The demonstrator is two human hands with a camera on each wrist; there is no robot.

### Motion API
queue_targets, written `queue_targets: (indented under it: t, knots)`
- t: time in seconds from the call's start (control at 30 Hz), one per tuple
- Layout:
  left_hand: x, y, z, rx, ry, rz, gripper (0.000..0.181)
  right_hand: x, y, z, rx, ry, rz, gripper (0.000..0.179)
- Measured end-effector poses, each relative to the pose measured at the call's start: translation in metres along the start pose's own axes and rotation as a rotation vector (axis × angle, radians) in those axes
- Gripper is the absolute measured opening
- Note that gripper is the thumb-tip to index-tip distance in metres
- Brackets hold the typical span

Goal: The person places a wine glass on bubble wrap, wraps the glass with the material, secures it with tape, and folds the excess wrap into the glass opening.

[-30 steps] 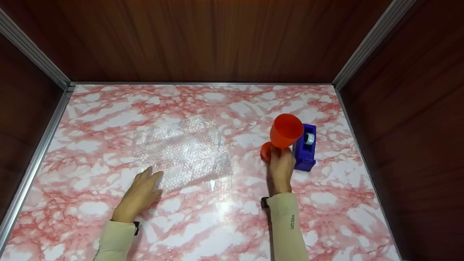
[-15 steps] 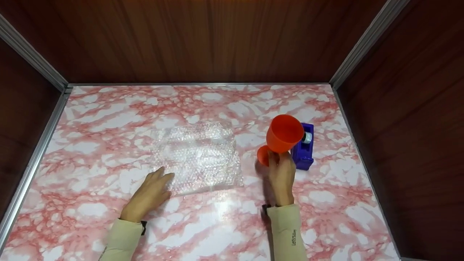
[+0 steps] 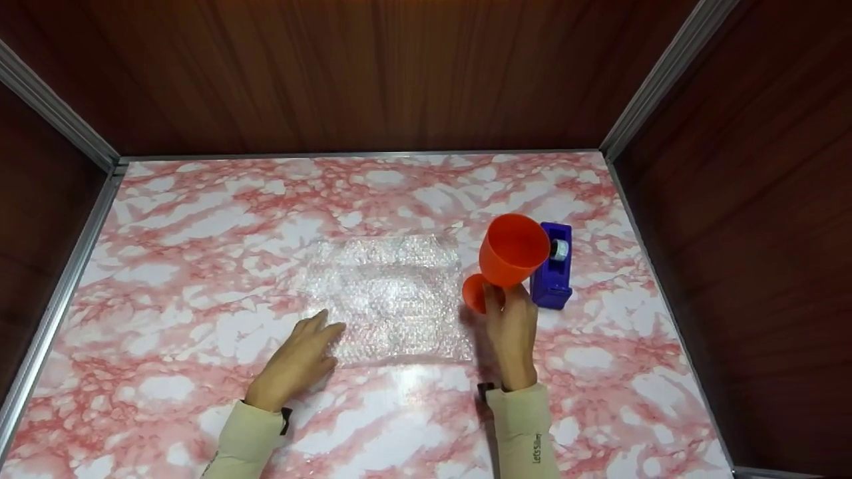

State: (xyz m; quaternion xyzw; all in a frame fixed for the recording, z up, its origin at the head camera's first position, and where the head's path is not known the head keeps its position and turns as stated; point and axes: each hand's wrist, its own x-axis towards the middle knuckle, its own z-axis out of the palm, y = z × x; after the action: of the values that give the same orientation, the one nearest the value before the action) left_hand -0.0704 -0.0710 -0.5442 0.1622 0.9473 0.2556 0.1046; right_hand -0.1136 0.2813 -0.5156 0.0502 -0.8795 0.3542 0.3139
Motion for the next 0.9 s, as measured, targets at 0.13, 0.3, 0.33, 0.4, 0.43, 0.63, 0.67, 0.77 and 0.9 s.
queue_targets:
  t: [0.13,0.3,0.33,0.4,0.43,0.63,0.67,0.77,0.9]
  knots:
    - [0.000,0.004,0.003,0.001,0.014,0.009,0.056,-0.001,-0.005,-0.001,0.012,-0.021,-0.022,0.006]
    - [-0.002,0.004,0.003,0.012,0.057,0.045,0.054,-0.002,-0.018,0.000,0.020,-0.091,-0.002,0.003]
    - [-0.002,0.004,0.003,0.019,0.075,0.060,0.052,-0.002,-0.021,0.001,0.020,-0.111,0.004,0.004]
    - [-0.004,0.002,0.001,0.028,0.108,0.087,0.050,-0.002,-0.027,0.004,0.030,-0.149,0.006,0.004]
    - [-0.006,0.002,0.000,0.029,0.129,0.102,0.049,-0.001,-0.031,0.006,0.042,-0.175,0.009,0.005]
    - [-0.015,-0.007,-0.008,0.018,0.248,0.130,0.047,-0.001,-0.060,0.026,0.246,-0.407,0.158,0.008]
    - [-0.015,-0.010,-0.010,0.020,0.263,0.118,0.046,-0.001,-0.065,0.031,0.285,-0.448,0.197,0.008]
    - [-0.019,-0.018,-0.014,0.016,0.279,0.067,0.045,-0.004,-0.077,0.051,0.358,-0.560,0.256,0.009]
    - [-0.024,-0.025,-0.017,0.004,0.275,0.003,0.046,-0.009,-0.091,0.074,0.391,-0.669,0.258,0.011]
